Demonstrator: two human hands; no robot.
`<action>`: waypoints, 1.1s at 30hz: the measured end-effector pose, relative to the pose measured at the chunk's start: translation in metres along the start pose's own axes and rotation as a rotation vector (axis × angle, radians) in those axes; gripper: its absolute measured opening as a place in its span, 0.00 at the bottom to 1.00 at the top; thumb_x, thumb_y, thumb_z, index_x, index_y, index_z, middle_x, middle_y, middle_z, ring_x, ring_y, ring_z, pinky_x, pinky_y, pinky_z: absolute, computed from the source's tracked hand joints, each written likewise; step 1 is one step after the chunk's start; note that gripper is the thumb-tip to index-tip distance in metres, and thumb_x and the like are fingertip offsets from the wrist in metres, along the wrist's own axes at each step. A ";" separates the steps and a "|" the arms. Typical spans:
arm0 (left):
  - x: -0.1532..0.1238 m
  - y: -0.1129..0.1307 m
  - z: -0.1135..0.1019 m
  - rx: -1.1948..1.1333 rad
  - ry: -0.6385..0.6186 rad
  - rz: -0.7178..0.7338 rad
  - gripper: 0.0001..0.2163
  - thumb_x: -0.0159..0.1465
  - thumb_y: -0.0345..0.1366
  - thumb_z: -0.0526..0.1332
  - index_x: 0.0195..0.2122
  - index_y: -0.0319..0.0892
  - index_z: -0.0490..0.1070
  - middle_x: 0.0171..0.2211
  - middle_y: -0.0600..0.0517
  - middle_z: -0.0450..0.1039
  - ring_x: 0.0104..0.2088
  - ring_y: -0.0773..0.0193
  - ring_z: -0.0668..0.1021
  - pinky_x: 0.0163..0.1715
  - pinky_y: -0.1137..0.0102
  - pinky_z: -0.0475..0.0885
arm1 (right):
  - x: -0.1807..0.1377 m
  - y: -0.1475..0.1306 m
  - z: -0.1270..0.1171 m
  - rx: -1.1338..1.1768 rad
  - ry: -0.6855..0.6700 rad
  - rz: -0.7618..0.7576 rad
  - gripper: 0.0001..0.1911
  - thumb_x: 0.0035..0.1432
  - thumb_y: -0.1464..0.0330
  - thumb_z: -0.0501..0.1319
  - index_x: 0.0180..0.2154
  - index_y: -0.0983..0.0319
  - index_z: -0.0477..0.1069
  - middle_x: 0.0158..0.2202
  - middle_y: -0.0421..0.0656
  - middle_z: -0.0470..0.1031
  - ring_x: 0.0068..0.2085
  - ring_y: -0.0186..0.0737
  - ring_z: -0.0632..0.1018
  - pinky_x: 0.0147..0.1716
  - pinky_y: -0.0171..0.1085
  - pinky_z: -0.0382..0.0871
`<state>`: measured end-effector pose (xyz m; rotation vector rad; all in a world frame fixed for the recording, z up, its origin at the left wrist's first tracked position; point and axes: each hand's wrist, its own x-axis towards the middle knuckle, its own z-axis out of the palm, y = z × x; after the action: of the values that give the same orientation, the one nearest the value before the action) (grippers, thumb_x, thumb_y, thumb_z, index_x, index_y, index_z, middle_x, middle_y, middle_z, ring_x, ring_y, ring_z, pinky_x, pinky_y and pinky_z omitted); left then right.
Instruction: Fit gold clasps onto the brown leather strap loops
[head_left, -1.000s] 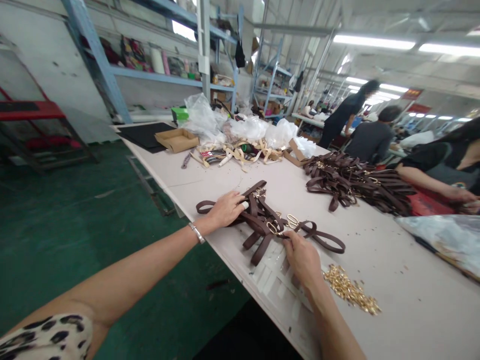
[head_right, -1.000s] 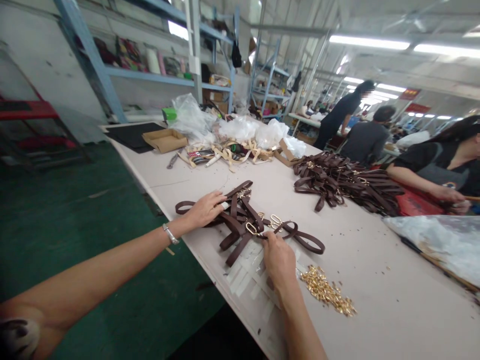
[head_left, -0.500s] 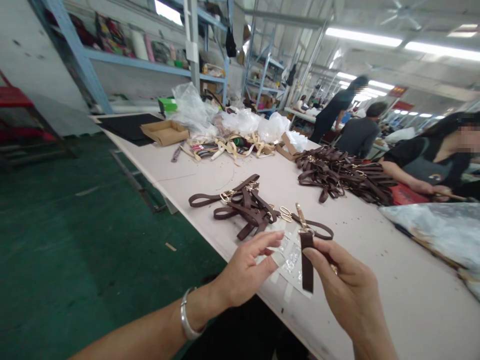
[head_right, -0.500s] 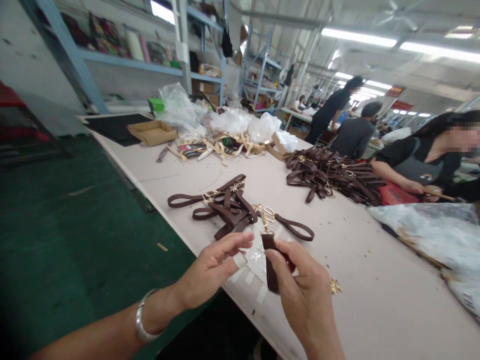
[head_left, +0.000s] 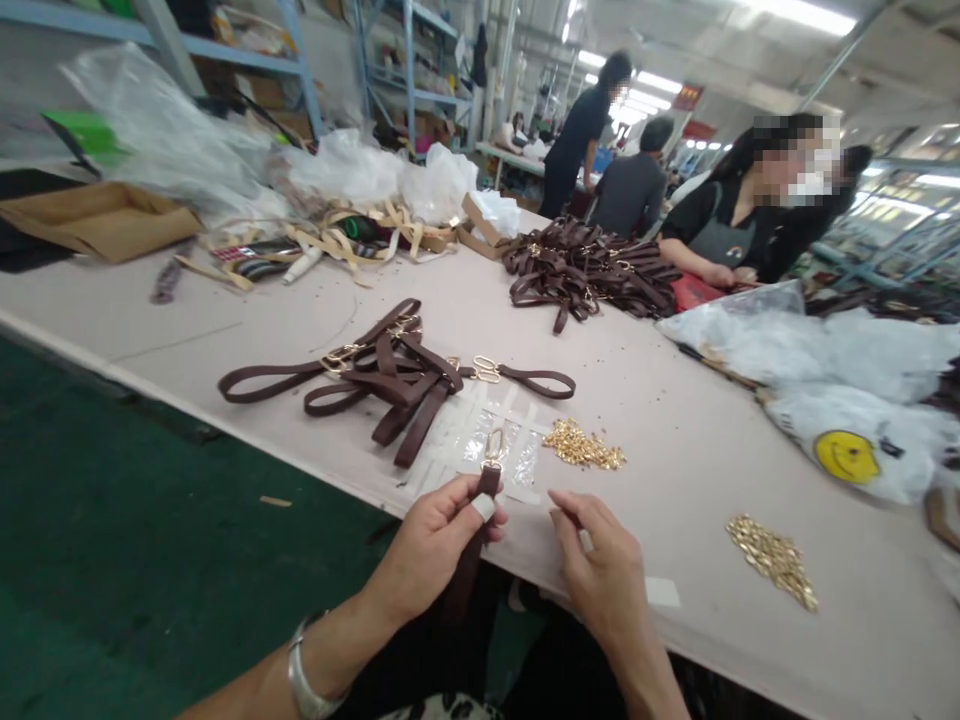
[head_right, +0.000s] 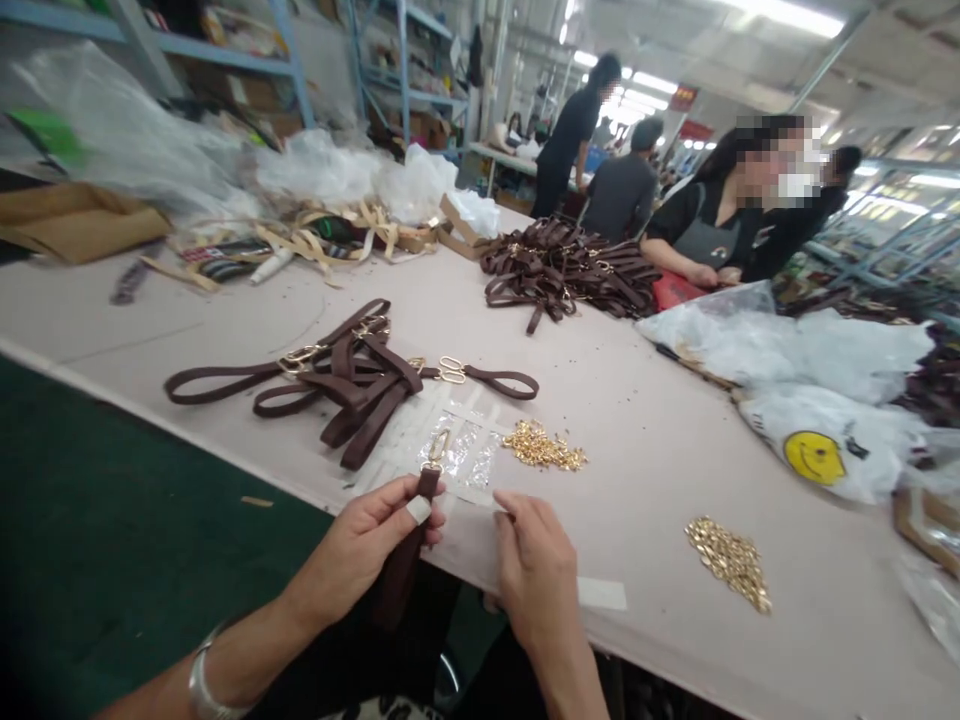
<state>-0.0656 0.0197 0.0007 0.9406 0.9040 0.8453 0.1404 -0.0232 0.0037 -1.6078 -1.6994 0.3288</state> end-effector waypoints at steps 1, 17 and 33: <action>0.001 -0.001 -0.001 -0.007 0.019 -0.033 0.13 0.65 0.43 0.62 0.47 0.43 0.74 0.35 0.53 0.77 0.33 0.65 0.79 0.37 0.71 0.73 | -0.002 0.014 -0.005 -0.106 0.022 -0.020 0.13 0.67 0.67 0.56 0.47 0.58 0.77 0.45 0.46 0.79 0.47 0.44 0.79 0.49 0.44 0.74; 0.010 0.007 -0.004 0.029 0.018 -0.095 0.10 0.61 0.35 0.60 0.43 0.41 0.75 0.37 0.50 0.77 0.32 0.66 0.75 0.30 0.73 0.68 | 0.123 0.061 0.019 -0.471 -0.127 -0.196 0.17 0.70 0.64 0.53 0.50 0.63 0.76 0.50 0.52 0.78 0.52 0.51 0.76 0.53 0.50 0.70; 0.011 0.002 -0.006 -0.087 -0.023 -0.090 0.13 0.61 0.37 0.63 0.46 0.40 0.73 0.40 0.48 0.79 0.34 0.63 0.79 0.33 0.70 0.70 | 0.060 0.073 -0.026 -0.380 -0.176 -0.496 0.10 0.67 0.71 0.58 0.45 0.59 0.77 0.41 0.43 0.81 0.47 0.43 0.76 0.51 0.45 0.72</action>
<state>-0.0675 0.0320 -0.0027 0.8262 0.8767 0.7891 0.2163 0.0372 -0.0054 -1.3696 -2.3309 -0.1124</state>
